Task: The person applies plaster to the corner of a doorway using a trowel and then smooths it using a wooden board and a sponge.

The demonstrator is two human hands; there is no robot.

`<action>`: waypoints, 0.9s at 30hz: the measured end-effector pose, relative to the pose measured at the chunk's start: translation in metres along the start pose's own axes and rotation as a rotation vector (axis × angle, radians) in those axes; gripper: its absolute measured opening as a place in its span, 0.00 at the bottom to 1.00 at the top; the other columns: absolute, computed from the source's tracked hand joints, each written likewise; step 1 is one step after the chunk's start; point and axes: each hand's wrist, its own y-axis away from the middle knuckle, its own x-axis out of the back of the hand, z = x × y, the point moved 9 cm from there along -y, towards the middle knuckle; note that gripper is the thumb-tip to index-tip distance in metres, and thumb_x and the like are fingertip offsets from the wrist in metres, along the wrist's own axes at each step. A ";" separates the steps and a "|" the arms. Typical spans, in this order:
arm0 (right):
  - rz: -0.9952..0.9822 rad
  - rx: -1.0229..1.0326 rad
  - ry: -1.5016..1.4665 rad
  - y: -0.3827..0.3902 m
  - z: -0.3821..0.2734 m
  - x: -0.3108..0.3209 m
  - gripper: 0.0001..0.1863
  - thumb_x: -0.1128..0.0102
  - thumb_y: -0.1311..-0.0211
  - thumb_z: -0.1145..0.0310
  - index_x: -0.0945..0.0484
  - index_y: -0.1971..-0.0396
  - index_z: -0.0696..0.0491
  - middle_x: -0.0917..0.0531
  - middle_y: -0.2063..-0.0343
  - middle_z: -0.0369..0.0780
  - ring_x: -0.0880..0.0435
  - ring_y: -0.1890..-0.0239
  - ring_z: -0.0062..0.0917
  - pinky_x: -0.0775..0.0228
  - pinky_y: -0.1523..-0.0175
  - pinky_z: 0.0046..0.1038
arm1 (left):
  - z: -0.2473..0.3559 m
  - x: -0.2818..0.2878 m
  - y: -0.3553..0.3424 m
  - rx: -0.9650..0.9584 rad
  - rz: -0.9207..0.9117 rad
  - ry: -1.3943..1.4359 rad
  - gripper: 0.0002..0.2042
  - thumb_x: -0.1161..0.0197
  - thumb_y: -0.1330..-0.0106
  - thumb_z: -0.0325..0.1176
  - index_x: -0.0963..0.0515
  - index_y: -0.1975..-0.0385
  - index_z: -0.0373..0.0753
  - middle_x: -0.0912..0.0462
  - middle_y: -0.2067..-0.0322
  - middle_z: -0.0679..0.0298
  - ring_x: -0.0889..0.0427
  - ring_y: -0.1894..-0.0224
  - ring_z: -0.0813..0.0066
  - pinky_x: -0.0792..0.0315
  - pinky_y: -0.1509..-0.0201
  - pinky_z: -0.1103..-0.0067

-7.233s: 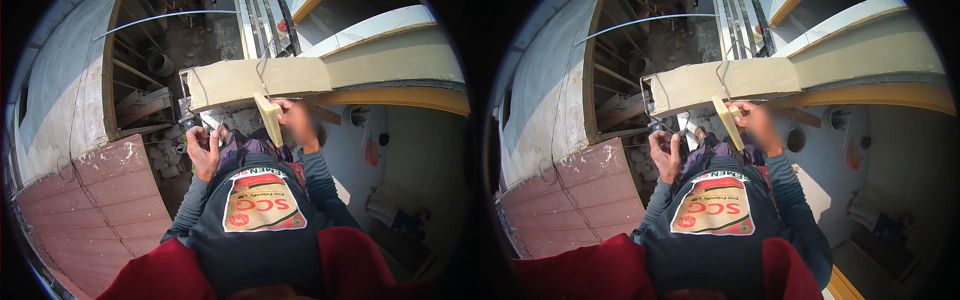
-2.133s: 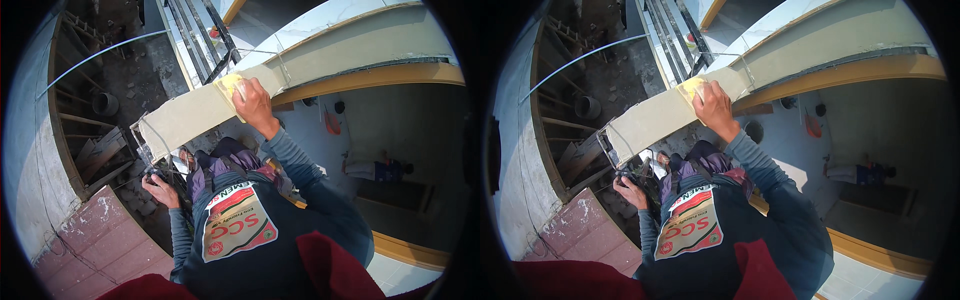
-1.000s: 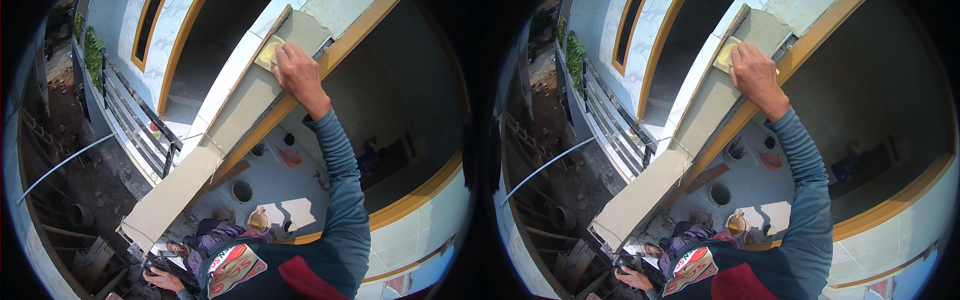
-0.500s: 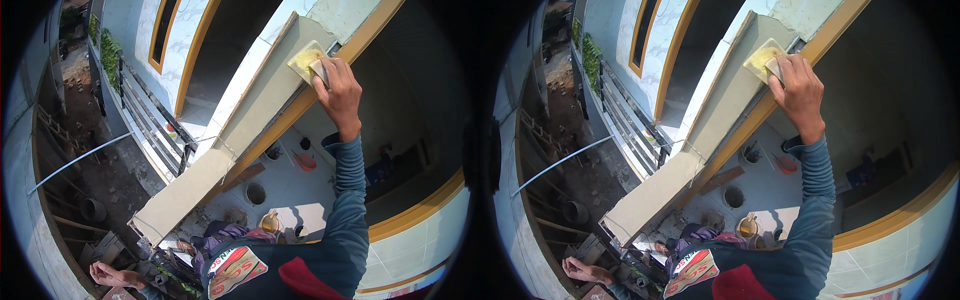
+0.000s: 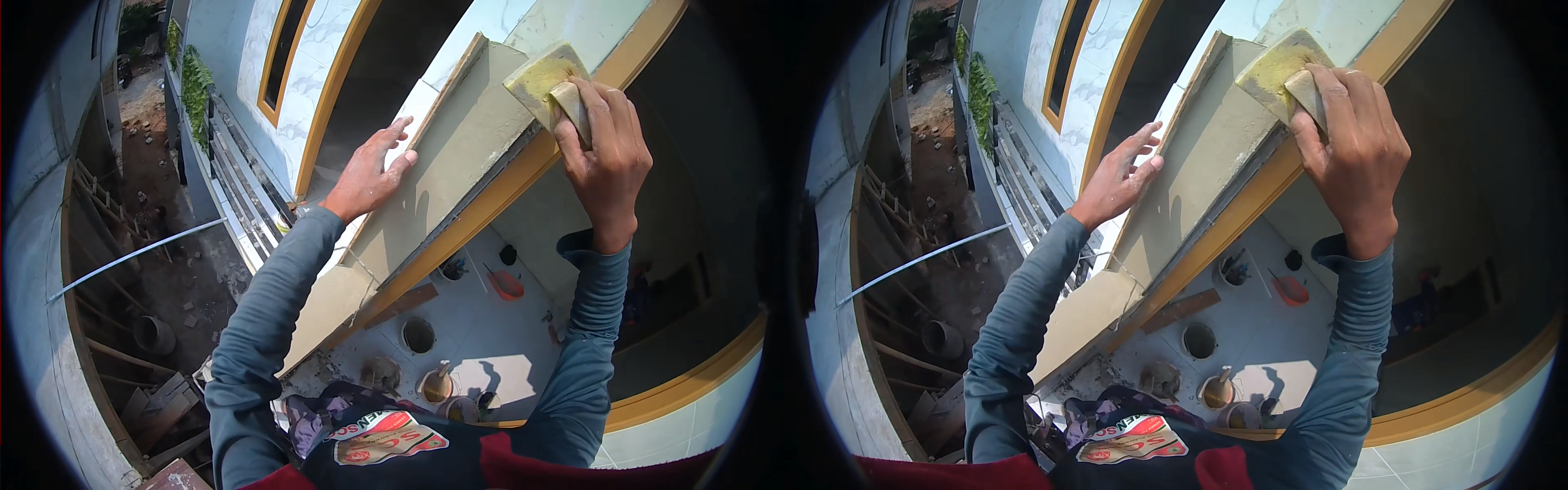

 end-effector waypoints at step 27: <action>-0.513 0.096 -0.240 0.044 -0.118 -0.107 0.20 0.35 0.53 0.73 0.22 0.58 0.64 0.25 0.68 0.41 0.23 0.66 0.30 0.28 0.65 0.29 | -0.010 -0.008 -0.025 -0.193 -0.173 0.304 0.23 0.57 0.22 0.42 0.24 0.42 0.31 0.21 0.47 0.51 0.22 0.45 0.57 0.31 0.37 0.69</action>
